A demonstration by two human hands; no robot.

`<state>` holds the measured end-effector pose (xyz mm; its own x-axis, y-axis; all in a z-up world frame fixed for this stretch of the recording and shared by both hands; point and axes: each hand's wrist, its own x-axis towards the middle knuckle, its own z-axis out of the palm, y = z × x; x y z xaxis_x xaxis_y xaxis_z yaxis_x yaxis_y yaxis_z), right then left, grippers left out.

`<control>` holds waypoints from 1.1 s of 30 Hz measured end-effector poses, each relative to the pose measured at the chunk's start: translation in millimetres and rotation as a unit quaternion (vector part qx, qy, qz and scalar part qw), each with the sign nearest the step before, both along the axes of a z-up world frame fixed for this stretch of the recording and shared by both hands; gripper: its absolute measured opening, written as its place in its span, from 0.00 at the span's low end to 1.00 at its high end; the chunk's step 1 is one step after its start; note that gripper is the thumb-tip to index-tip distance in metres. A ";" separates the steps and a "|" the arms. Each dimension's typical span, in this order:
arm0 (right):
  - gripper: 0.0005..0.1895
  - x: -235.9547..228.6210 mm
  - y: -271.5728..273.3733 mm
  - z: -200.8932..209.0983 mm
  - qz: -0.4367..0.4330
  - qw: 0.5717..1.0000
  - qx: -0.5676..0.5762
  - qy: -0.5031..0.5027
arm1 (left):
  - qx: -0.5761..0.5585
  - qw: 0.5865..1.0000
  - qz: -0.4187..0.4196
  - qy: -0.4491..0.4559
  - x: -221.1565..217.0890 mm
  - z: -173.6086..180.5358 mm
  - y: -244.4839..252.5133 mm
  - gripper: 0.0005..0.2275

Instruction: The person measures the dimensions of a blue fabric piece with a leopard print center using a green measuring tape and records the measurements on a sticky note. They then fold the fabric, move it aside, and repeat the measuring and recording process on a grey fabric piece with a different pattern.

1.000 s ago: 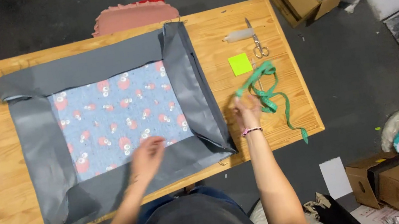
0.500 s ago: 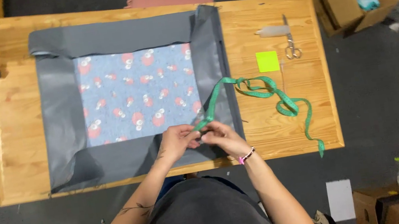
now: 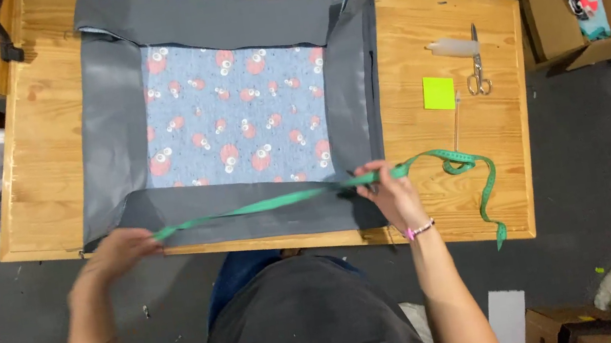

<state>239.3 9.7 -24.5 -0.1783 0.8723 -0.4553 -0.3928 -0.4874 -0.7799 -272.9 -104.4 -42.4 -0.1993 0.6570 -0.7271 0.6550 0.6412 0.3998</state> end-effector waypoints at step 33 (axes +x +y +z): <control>0.14 73.4 -73.0 -128.7 -0.260 0.894 0.029 -0.364 | 0.211 0.906 0.360 0.068 -111.3 -117.8 -14.3 0.16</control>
